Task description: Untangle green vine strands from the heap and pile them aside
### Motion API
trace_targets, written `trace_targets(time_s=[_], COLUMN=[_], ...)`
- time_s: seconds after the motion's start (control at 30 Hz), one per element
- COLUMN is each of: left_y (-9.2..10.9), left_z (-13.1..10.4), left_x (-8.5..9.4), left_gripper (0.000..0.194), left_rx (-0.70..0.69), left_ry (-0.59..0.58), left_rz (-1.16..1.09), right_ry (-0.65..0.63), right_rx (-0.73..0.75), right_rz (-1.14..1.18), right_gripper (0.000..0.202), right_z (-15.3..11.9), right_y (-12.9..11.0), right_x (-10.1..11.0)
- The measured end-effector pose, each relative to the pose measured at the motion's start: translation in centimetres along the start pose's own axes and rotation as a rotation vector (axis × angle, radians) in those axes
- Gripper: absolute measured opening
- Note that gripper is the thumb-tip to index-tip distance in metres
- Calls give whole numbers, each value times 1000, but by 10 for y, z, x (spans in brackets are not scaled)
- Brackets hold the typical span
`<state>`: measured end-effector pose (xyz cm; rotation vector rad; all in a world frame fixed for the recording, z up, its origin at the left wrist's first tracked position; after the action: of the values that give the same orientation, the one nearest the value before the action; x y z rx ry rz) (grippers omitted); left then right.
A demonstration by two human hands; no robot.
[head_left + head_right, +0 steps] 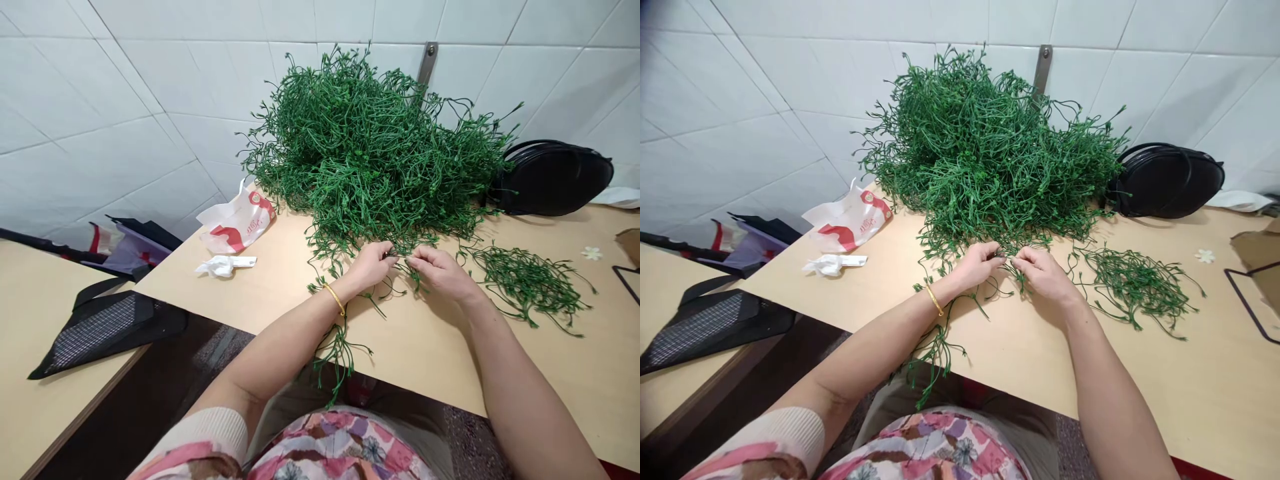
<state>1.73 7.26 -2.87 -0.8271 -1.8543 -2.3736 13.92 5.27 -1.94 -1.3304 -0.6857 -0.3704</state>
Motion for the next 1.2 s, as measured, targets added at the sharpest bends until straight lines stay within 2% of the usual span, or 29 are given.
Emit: trace_targets(time_s=[0.03,0.17,0.23,0.33,0.4,0.47,0.57,0.63,0.73,0.9,1.1,1.2], left_y=[-3,-17,-19,-14,-8,-2,3,5,7,7,3,5], left_z=[1,4,4,3,1,-1,-2,-2,-3,-5,-4,-5], left_x=[2,11,12,10,7,3,-3,-6,-8,-10,-8,-9], left_gripper=[20,17,18,19,18,17,18,19,18,14,12,14], left_rx=[12,88,110,97,74,38,-13,-29,-33,14,54,49], left_ry=[2,51,61,44,23,-4,-62,-86,-106,-116,-89,-95], left_rz=[-20,-197,-263,-251,-232,-234,-260,-278,-288,-263,-244,-306], right_ry=[57,542,637,559,460,331,121,38,19,138,55,77], right_rx=[-7,-114,-143,-37,57,92,65,36,-18,-69,50,76], right_rz=[-5,142,205,178,172,159,105,101,137,86,-17,1], right_gripper=[25,19,17,15,15,17,26,28,24,22,25,24], right_z=[0,-8,-12,-8,-6,-4,0,1,4,3,1,1], right_y=[5,39,46,25,4,-9,-12,-7,3,6,-6,-9], right_x=[9,62,71,59,42,24,1,-7,-7,6,1,-2])
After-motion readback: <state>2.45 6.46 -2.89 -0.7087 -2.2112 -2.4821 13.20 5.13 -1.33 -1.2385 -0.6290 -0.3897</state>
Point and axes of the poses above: each hand's wrist, its own z-axis towards the middle knuckle, its own x-axis out of the back of the hand, y = z × x, the point moved 8 cm from there along z, towards the middle knuckle, and after that the axes turned 6 degrees about -z, right-handed, at the moved point
